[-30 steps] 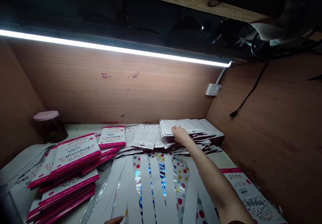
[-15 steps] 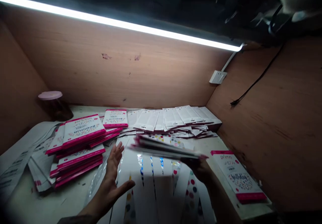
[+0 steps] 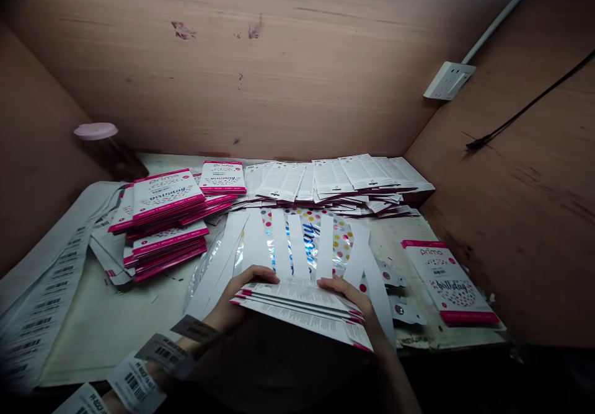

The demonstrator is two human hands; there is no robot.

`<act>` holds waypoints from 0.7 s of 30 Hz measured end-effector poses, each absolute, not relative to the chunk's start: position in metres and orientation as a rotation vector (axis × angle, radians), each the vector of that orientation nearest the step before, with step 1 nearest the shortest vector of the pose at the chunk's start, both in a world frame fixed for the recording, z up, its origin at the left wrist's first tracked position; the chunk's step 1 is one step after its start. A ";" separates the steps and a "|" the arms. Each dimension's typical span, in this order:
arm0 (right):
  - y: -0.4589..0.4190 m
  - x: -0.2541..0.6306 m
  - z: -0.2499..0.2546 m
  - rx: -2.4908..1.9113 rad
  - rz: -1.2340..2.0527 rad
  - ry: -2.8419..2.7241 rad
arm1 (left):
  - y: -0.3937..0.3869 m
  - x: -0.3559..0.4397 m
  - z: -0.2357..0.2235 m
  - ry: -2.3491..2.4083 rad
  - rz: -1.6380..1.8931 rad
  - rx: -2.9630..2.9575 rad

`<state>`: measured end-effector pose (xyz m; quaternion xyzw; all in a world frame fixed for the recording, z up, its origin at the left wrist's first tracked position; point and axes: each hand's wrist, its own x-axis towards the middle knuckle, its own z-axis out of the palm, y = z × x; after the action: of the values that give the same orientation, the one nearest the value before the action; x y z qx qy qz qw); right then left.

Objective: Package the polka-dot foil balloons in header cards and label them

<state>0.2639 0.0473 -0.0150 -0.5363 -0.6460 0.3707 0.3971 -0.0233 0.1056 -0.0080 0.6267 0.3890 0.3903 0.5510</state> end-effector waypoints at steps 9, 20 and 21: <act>0.042 0.247 0.001 -1.213 0.662 -1.449 | 0.115 -0.015 0.006 0.847 0.989 1.430; 0.037 0.242 0.031 -1.204 0.175 -1.292 | 0.119 -0.015 0.012 0.831 0.954 1.459; 0.035 0.246 0.032 -1.188 0.172 -1.239 | 0.119 -0.015 0.012 0.830 0.954 1.471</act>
<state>0.2460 0.0354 0.0317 -0.5230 -0.5453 0.0759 0.6507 -0.0153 0.1190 0.0116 0.6256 0.3528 0.4057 0.5653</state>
